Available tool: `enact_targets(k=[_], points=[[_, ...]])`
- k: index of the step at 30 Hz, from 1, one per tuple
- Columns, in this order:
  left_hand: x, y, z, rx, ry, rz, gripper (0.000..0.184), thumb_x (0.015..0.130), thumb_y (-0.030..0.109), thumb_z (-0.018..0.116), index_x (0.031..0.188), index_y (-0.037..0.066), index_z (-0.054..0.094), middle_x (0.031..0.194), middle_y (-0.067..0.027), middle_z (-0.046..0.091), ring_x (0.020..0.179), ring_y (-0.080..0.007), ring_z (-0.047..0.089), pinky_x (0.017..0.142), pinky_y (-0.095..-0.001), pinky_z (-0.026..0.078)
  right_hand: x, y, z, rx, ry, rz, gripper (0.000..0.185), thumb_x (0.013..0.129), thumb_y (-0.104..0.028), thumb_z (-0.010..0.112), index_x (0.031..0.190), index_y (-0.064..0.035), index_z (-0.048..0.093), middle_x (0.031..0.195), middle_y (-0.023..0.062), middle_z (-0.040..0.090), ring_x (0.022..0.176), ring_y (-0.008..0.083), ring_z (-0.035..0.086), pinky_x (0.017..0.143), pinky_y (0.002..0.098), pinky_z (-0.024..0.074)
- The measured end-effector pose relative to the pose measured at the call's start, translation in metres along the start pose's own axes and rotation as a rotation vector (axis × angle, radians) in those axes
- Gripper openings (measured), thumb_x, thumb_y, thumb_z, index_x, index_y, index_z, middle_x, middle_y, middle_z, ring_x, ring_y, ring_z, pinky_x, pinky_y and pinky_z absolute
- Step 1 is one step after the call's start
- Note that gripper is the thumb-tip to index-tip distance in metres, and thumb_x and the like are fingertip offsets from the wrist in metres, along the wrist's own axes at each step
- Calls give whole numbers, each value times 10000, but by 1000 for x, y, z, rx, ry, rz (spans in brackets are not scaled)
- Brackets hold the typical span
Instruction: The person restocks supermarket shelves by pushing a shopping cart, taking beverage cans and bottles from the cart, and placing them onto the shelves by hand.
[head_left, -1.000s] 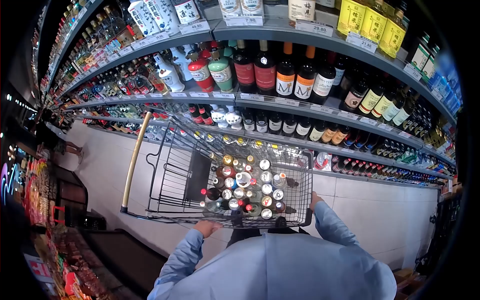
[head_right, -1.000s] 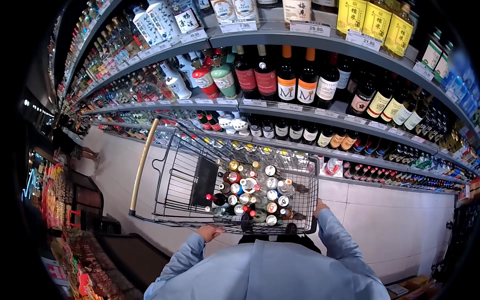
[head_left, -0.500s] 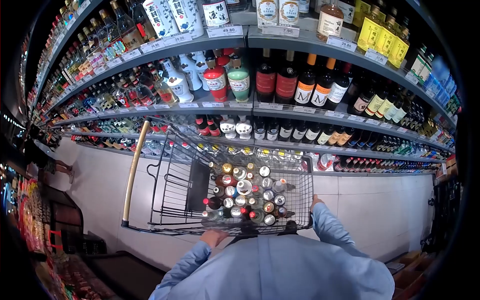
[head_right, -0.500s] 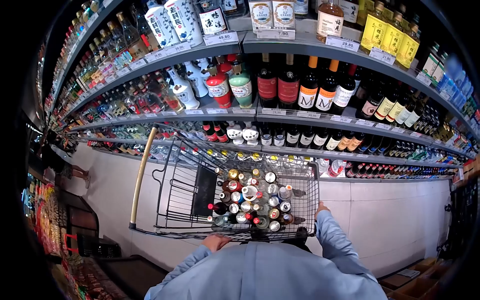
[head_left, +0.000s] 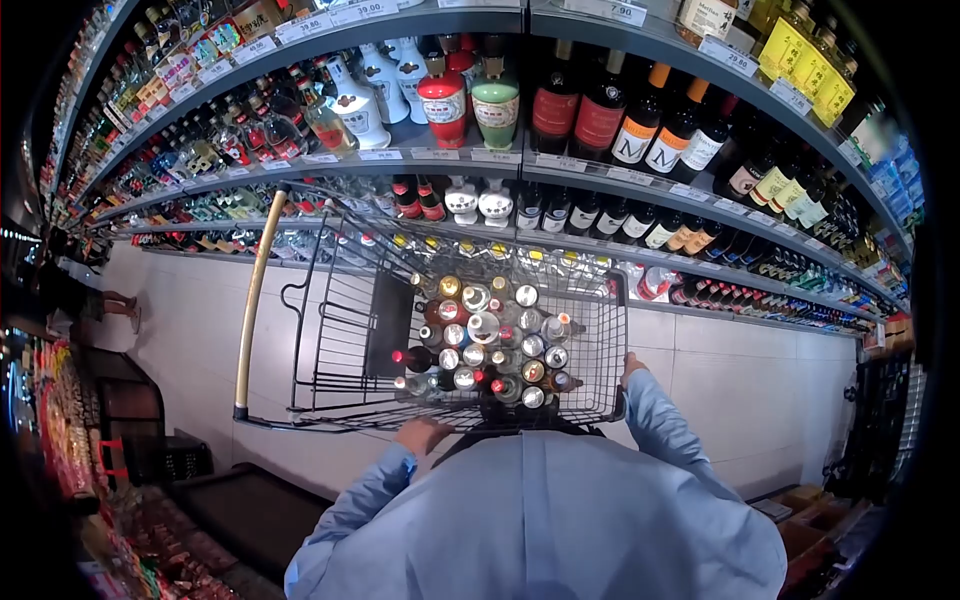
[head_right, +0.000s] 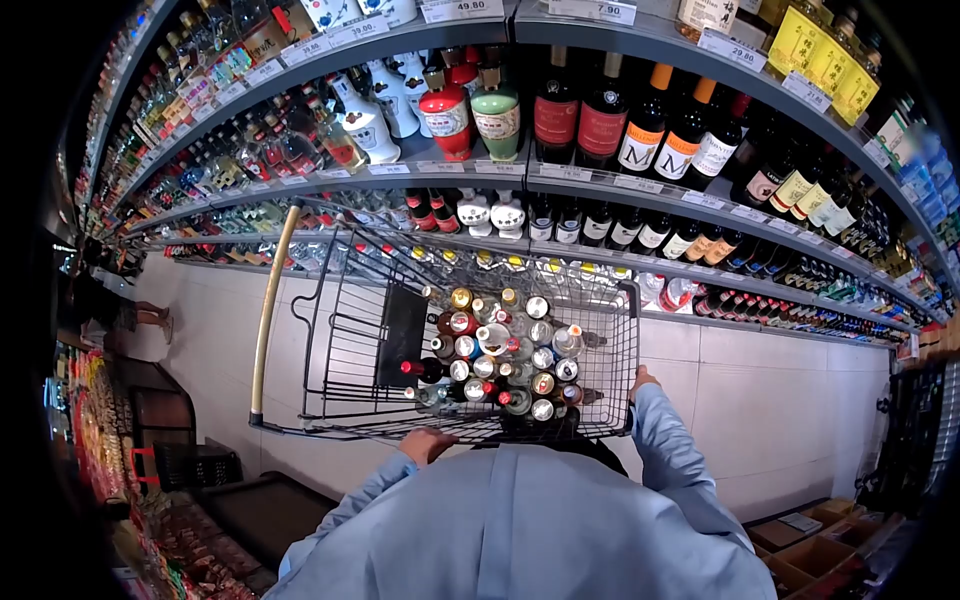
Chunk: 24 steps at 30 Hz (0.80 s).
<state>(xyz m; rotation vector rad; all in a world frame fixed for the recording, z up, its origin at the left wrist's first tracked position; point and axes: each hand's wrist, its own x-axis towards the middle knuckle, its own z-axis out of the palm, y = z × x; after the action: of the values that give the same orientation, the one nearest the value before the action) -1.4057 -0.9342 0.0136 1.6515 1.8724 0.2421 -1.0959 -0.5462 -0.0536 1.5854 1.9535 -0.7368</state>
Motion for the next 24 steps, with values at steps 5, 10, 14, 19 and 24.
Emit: enact_targets(k=[5,10,14,19,24], points=[[5,-4,-2,-235,-29,-65,230,864,277,509,1031,177,630,930,-112,640,845,-314,596,723,-378,482,7,-4,7,32,40,56,573,756,-82,508,1293,-39,315,1124,239,540,1083,376,504,927,396,400],[54,-12,-22,-240,-402,-278,204,839,260,507,927,132,638,908,-119,636,818,-320,593,702,-385,472,5,-32,16,110,414,-351,658,739,-141,617,1314,-39,316,1226,225,454,1169,363,398,997,396,331],[104,13,-31,-116,-23,-383,216,828,291,521,955,149,621,872,-131,633,823,-324,600,706,-418,476,7,-66,20,72,456,-639,636,730,-180,645,1286,-35,374,1251,189,443,1164,352,400,1005,393,317],[181,30,-22,-238,14,-181,342,838,282,533,1143,128,549,1017,-136,611,869,-312,597,736,-390,477,32,-110,27,341,216,-639,608,732,-186,684,1277,-123,422,1262,179,446,1190,349,389,1002,385,328],[222,48,-16,-411,55,-49,363,842,236,541,1156,56,516,1017,-151,598,878,-297,597,739,-376,475,76,-124,52,403,230,-683,437,731,-196,697,1128,-137,522,1199,120,508,1133,324,445,930,378,385]])
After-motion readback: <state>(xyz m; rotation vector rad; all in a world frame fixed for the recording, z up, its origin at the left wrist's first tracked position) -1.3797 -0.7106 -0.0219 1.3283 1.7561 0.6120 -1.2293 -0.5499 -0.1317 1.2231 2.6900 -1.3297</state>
